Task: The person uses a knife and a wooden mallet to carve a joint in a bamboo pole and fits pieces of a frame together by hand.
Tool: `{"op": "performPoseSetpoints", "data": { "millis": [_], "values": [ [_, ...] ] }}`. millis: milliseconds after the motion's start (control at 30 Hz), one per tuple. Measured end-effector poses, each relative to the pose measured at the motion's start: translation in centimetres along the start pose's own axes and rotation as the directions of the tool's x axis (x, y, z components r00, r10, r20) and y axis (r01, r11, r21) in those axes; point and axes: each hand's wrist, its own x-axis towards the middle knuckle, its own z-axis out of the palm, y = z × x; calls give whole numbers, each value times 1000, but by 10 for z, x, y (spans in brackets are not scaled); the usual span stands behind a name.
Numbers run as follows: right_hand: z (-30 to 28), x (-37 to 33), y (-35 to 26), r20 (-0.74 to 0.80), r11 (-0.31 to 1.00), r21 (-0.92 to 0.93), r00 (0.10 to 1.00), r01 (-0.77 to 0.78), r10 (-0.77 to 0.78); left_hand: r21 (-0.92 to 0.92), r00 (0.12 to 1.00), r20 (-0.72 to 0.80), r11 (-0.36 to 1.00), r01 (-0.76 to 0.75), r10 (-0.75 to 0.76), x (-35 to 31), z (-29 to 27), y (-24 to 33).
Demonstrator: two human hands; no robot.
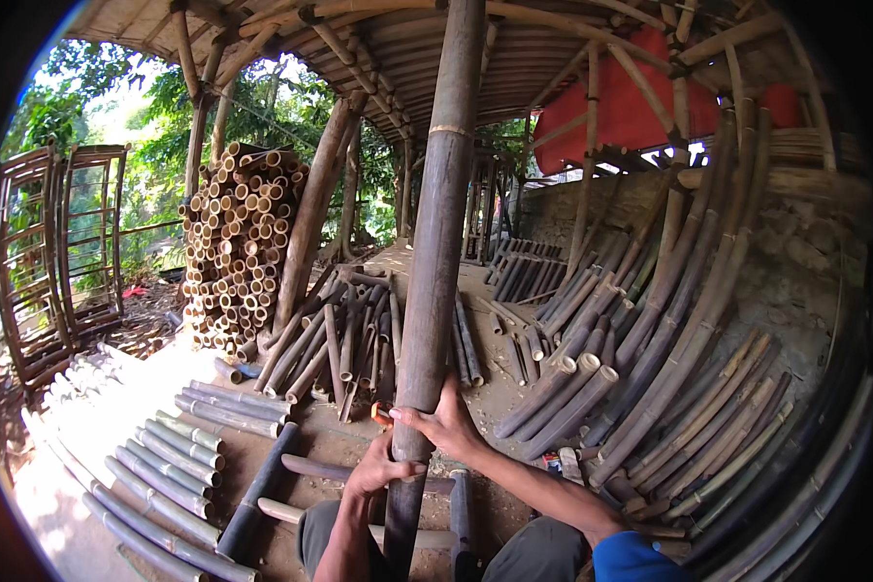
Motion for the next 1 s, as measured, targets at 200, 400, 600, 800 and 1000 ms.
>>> {"op": "performPoseSetpoints", "data": {
  "millis": [200, 400, 600, 800, 1000],
  "values": [
    [-8, 0, 5, -71, 972, -234, 997, -27, 11, 128, 997, -30, 989, -72, 76, 1, 6, -18],
    [0, 2, -4, -29, 982, -189, 999, 9, -14, -111, 999, 19, 993, 38, -36, -13, -13, -13],
    [-15, 2, -19, 126, 986, 116, 987, -117, 102, -264, 991, -79, 956, -126, 108, -16, -17, -19],
    [-14, 7, -18, 131, 996, 16, 987, -92, 89, -285, 849, -515, 958, -42, -116, -36, -48, -25],
    [-11, 9, -22, 132, 997, 43, 989, -67, 60, -71, 906, -413, 995, 72, -95, -64, -47, 1]
  ]
}}
